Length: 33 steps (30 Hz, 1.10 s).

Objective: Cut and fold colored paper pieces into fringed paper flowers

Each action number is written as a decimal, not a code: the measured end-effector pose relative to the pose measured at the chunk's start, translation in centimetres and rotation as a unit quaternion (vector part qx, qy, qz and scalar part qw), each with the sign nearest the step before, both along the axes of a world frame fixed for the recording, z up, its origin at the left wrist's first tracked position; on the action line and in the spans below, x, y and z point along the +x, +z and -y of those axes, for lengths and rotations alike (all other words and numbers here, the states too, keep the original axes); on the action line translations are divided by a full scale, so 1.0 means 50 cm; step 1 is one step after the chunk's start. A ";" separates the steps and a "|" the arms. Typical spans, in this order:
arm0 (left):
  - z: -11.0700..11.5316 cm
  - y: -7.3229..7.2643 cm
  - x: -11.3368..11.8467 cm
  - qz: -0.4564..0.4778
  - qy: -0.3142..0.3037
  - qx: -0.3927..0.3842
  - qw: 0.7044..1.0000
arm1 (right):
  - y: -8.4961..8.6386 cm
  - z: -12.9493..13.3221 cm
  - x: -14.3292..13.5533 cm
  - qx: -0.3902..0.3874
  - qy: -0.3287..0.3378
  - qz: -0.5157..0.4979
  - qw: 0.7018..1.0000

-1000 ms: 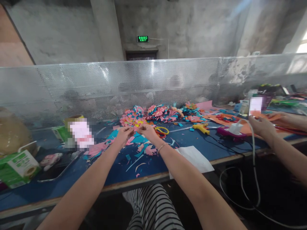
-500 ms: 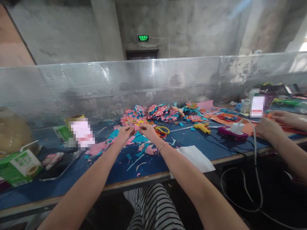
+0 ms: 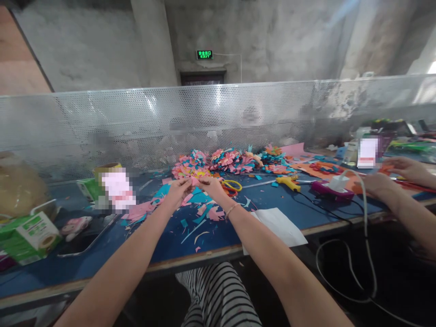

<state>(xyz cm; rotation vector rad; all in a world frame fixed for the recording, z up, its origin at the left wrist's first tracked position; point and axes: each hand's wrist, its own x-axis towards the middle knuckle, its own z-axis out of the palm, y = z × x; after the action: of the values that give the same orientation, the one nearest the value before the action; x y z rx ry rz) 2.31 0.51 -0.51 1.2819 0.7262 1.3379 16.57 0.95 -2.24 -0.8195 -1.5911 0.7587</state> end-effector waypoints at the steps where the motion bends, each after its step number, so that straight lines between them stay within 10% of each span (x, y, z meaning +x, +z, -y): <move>1: -0.002 -0.001 -0.001 -0.004 0.006 0.002 1.000 | 0.000 0.001 0.000 0.000 0.002 0.001 1.000; 12: 0.008 0.003 -0.006 -0.242 0.192 0.254 0.916 | 0.008 0.015 -0.014 -0.154 0.108 -0.169 0.968; 33: -0.015 -0.011 -0.005 -0.077 0.121 0.080 0.986 | -0.003 0.003 -0.009 -0.045 0.015 -0.010 0.999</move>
<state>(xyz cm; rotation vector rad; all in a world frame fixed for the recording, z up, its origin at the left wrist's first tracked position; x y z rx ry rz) 2.07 1.27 -1.06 1.4733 0.9205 1.5299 16.10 0.78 -2.37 -0.8512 -1.5636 0.8628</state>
